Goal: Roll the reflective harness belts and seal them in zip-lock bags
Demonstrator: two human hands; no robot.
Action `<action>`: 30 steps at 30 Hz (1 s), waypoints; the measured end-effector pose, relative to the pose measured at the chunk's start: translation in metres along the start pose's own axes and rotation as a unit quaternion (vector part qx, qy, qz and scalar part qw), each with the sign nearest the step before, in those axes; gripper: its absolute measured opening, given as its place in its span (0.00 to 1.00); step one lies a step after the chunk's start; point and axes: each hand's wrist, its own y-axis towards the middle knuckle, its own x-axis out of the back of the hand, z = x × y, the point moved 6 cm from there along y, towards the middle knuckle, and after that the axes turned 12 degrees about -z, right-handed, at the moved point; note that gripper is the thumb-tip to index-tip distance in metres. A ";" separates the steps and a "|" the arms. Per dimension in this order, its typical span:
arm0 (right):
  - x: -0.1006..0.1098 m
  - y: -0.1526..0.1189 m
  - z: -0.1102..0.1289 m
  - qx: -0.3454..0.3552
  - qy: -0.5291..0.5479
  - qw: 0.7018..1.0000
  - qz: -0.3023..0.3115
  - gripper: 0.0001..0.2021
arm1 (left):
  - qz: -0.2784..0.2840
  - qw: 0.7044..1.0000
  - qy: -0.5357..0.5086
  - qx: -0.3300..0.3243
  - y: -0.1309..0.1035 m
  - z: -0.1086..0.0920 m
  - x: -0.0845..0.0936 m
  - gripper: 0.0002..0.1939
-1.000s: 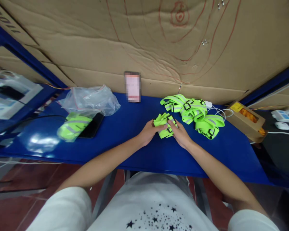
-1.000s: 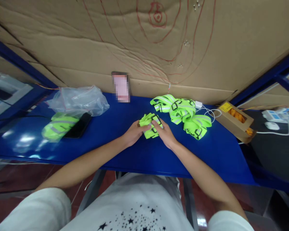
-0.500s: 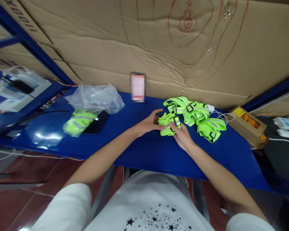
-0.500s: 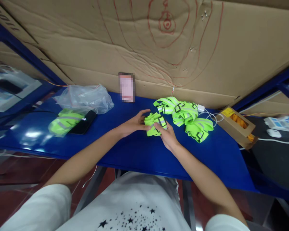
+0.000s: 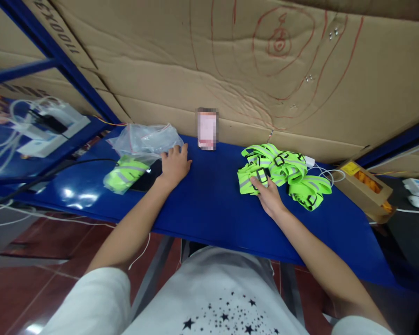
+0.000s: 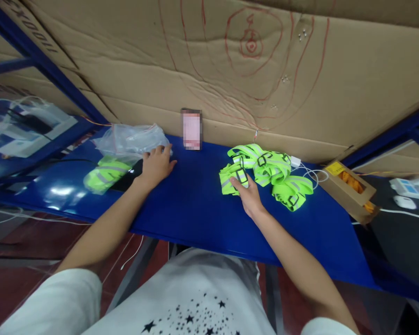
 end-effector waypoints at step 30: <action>-0.001 0.001 0.003 0.023 -0.020 0.999 0.011 0.28 | 0.190 0.872 -0.277 -0.356 -0.119 -0.097 0.051 0.57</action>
